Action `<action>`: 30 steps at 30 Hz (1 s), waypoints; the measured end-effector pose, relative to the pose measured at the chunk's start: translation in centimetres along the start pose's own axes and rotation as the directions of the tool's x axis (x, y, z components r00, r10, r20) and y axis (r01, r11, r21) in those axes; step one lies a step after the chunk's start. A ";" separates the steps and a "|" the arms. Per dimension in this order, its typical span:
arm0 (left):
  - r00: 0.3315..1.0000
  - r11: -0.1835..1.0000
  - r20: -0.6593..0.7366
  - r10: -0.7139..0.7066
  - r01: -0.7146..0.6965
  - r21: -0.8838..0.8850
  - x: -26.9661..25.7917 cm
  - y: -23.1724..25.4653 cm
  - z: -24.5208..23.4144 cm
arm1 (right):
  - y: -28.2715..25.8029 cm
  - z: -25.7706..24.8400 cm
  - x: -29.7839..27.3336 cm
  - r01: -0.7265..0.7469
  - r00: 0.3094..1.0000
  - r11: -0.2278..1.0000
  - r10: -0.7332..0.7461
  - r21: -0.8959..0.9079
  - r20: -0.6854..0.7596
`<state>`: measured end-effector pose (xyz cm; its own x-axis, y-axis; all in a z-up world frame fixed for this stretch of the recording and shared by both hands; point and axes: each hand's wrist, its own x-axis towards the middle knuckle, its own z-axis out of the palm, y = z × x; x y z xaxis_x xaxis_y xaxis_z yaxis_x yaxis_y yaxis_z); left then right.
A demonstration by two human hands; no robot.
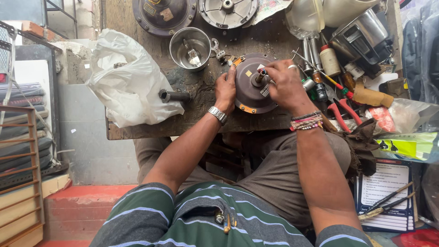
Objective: The person assembles the motor housing of a ceiling fan by placing the cover over the internal coils, hammering it into place using a hammer and a metal rod, and applying lubricant to the central shaft.
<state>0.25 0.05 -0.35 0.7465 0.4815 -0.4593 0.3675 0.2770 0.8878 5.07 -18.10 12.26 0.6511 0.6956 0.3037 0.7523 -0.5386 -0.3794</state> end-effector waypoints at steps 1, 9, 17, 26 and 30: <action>1.000 1.000 0.002 -0.004 0.004 -0.024 0.1 0.0 0.1 | -0.1 -0.2 -0.1 0.033 0.999 0.999 -0.033 0.026 0.004; 1.000 0.998 -0.013 0.003 -0.004 -0.060 0.9 -1.1 0.3 | -2.5 3.8 -0.5 -0.287 0.918 0.787 0.389 0.547 -0.079; 0.999 0.998 -0.039 0.008 -0.011 -0.062 0.6 -0.7 0.7 | -9.5 0.1 0.4 -0.198 0.892 0.933 0.044 -0.301 -0.451; 0.996 0.993 -0.077 -0.033 0.041 0.108 1.1 -1.3 0.6 | -18.6 10.6 5.9 0.283 0.956 0.947 -0.291 0.153 0.032; 0.991 0.996 -0.114 0.067 -0.060 0.064 1.6 -2.1 0.8 | -18.8 13.1 6.1 0.195 0.936 0.975 -0.217 0.106 0.276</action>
<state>1.14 -0.42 -2.93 0.7016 0.5905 -0.3989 0.3567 0.1936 0.9139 -6.36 2.50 9.82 0.4190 0.8993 0.1257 0.8496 -0.3394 -0.4036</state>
